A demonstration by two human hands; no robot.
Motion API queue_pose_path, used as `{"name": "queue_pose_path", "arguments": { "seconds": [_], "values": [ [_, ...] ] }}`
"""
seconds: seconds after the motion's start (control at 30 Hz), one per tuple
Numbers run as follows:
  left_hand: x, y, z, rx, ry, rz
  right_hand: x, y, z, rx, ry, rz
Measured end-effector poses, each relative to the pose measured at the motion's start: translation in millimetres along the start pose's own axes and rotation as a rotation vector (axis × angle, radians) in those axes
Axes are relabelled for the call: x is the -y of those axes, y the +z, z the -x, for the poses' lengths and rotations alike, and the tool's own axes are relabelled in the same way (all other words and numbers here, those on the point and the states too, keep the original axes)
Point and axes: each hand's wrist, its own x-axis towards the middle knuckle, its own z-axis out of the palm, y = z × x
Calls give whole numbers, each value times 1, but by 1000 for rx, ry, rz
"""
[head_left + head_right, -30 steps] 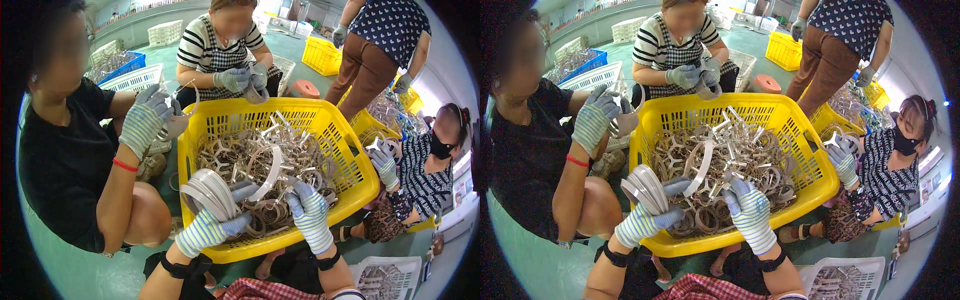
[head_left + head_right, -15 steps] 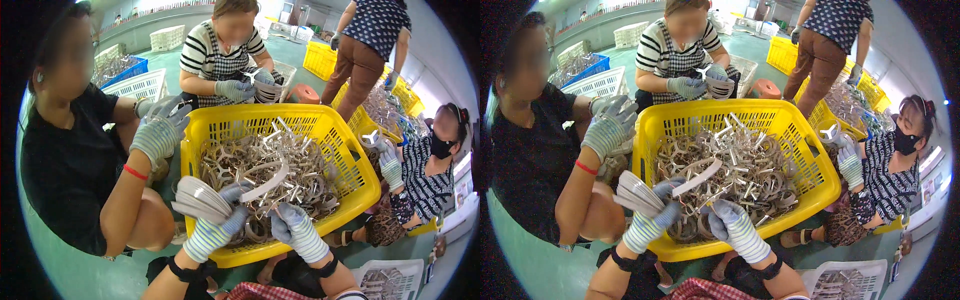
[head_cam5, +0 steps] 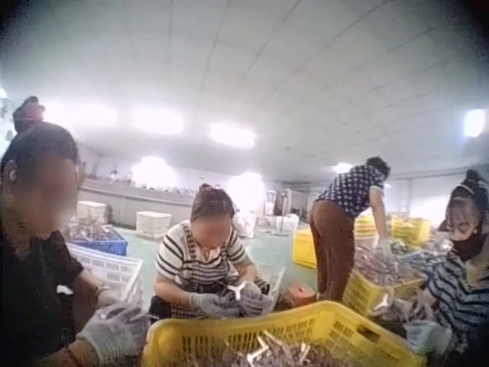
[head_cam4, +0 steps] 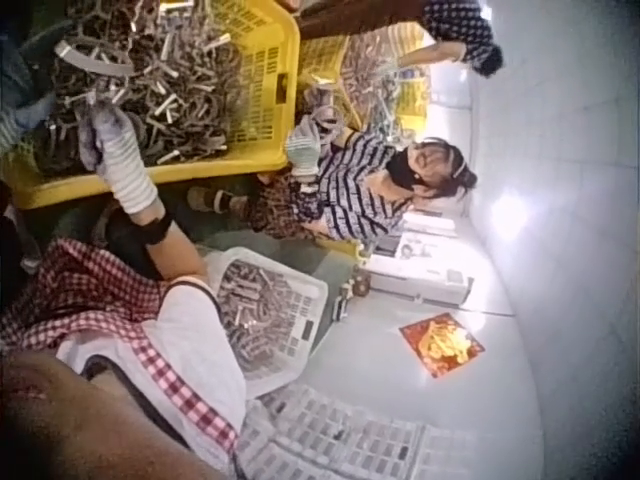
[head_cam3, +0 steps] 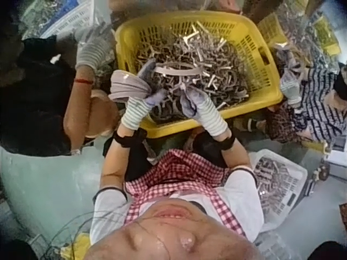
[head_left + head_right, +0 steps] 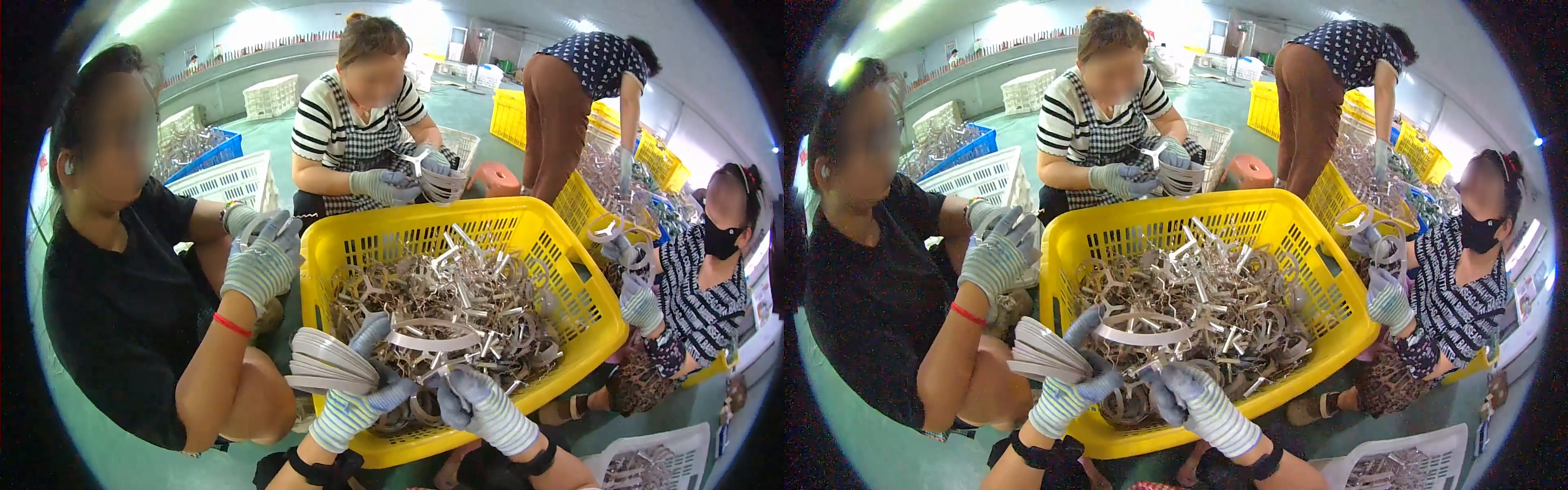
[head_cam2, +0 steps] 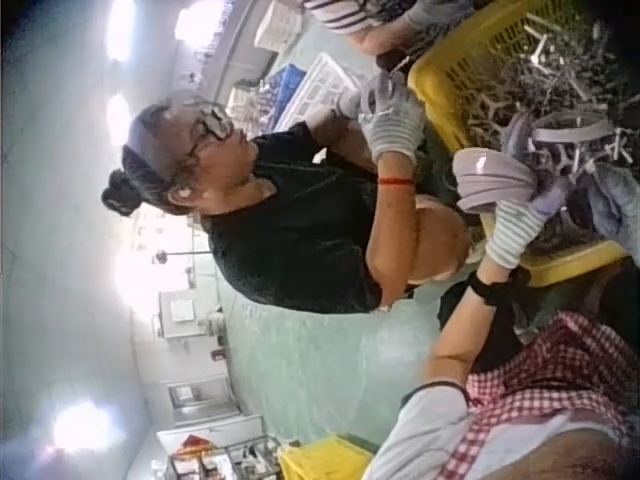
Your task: Sorting and stacking plastic rings from a yellow basket into white crates.
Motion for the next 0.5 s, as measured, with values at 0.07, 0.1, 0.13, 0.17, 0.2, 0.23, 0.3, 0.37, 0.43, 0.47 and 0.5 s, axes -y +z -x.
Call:
{"name": "queue_pose_path", "arguments": {
  "seconds": [0.07, 0.1, 0.13, 0.17, 0.2, 0.23, 0.3, 0.37, 0.43, 0.47, 0.5],
  "values": [
    [-4, -2, -3, 25, 0, -132, -1, 2, 0, 48, 69, -43],
    [-7, 2, -6, 37, -4, -117, -1, 0, 1, 39, 64, -46],
    [-9, 6, -7, 53, -8, -102, -2, -4, 2, 22, 87, -13],
    [-10, 12, -6, 11, 47, -59, -2, -8, 4, 0, 107, 18],
    [-8, 11, -9, 41, 55, -56, 1, -11, 5, -23, 114, 48],
    [-4, 4, -9, 63, 60, -328, -1, -8, 6, -32, 76, 59],
    [12, 2, -3, 10, 164, -522, -11, -4, -1, 17, -30, 55],
    [7, 6, 1, -48, 274, -528, -20, -11, -6, 21, -94, 148],
    [33, -9, 9, -46, 223, -501, -10, 3, -6, -106, -48, 333],
    [49, -14, 10, -19, 158, -450, -14, 9, -8, -125, -222, 336],
    [44, -9, 8, -8, 160, -445, -20, 1, -13, -146, -328, 438]
  ]
}}
